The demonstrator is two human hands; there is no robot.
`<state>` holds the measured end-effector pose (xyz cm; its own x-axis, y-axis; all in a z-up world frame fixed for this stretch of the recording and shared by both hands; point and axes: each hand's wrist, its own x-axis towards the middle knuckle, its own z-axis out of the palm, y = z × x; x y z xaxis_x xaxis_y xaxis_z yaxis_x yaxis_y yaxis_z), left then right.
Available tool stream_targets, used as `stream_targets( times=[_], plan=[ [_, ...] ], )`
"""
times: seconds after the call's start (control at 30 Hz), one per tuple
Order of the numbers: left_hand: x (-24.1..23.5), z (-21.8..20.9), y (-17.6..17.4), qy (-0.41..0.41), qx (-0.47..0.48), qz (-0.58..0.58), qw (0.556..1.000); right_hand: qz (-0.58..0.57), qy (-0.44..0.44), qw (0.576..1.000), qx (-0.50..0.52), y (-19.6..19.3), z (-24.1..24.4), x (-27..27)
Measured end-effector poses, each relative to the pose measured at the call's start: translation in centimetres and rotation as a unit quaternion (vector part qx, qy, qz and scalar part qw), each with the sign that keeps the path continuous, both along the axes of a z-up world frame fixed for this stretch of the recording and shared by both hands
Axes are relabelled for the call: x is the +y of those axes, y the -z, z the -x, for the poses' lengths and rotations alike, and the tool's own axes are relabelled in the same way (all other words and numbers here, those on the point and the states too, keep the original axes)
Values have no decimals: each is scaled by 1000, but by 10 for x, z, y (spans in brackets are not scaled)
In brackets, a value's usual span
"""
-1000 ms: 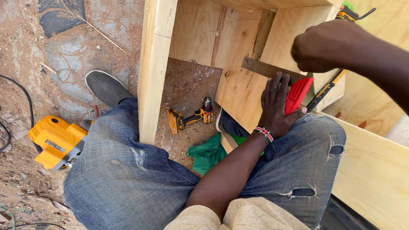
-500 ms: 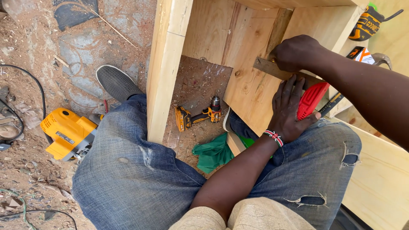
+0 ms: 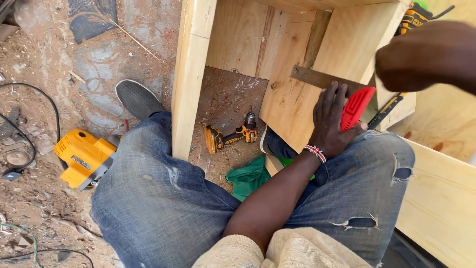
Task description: The person measures a wooden box structure using a tape measure and marks points with a pencil. They then use a combination square to draw straight lines on the wood. The person continues to measure and mark different sections of the wooden box.
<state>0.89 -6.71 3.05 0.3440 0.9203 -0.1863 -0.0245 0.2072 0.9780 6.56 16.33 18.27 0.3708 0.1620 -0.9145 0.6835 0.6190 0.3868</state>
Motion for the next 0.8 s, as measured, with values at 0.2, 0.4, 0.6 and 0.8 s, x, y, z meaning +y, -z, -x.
stream_targets(
  times=[0.2,0.4,0.6,0.8],
  plan=[
    [8,6,11,39,-6,17,999,-330,75,901,271,-24,-105,-90],
    [3,34,61,-8,-66,73,995,-616,431,535,387,-24,-57,-172],
    [47,77,60,-101,71,197,973,-677,548,235,432,24,-35,-207],
    [57,98,-65,-74,89,-94,989,-505,659,267,490,2,-11,-198]
  ],
)
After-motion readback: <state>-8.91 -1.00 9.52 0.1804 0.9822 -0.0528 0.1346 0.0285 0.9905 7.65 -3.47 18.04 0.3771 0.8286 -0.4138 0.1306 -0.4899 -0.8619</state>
